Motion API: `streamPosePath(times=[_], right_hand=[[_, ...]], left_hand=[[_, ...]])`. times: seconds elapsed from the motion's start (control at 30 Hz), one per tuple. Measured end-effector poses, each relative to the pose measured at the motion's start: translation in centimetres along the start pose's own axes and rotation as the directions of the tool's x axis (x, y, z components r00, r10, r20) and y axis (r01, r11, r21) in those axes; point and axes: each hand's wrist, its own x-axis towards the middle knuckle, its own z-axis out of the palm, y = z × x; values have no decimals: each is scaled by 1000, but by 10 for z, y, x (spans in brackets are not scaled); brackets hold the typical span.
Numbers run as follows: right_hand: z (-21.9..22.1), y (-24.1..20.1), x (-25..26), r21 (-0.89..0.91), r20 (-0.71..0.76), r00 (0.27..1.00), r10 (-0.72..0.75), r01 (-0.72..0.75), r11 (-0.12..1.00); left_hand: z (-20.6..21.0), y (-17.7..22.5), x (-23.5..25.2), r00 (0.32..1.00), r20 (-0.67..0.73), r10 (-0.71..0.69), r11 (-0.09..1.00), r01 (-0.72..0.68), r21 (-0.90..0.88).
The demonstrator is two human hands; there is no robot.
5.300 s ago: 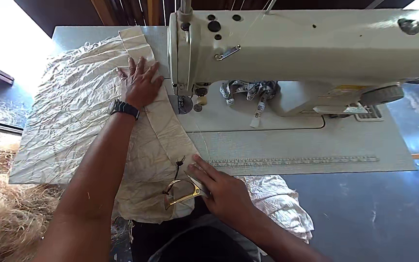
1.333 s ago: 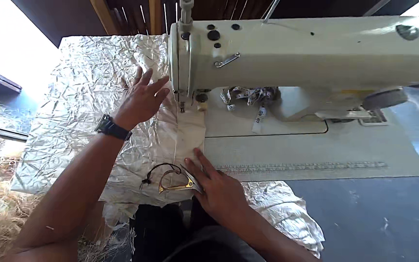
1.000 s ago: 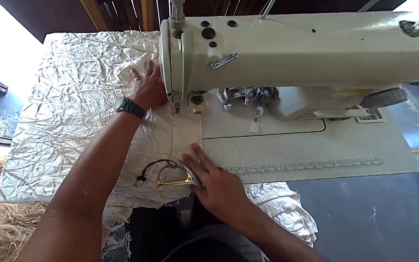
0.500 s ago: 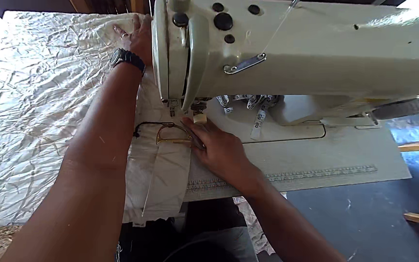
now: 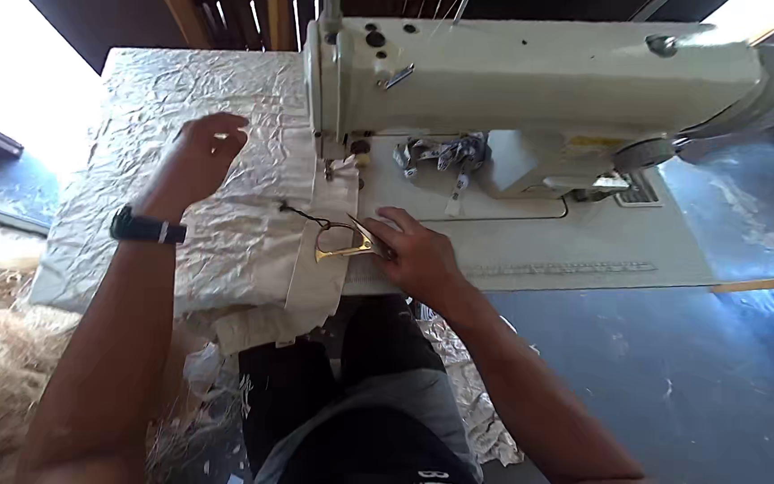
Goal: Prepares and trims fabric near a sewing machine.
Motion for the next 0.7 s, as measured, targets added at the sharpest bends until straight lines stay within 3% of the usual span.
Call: streamPosePath(times=[0.13,0.27,0.4,0.53,0.7], right_hand=[[-21,-45,-52,82,146,955,-258,248,965],[-9,-97,-90,210,418,832,-364,301,930],[7,-132,-108,191,521,775,-358,302,934],[7,-169,-117,97,697,671,-254,263,960],[10,-204,-119,-8,769,622,-149,242,970]], left_hand=[[7,65,-167,992,33,120,992,-121,26],[62,100,-267,948,95,303,948,-310,74],[99,105,-328,972,149,179,983,-182,2],[100,107,-377,982,182,44,999,-45,-2],[113,110,-412,999,13,-36,975,33,220]])
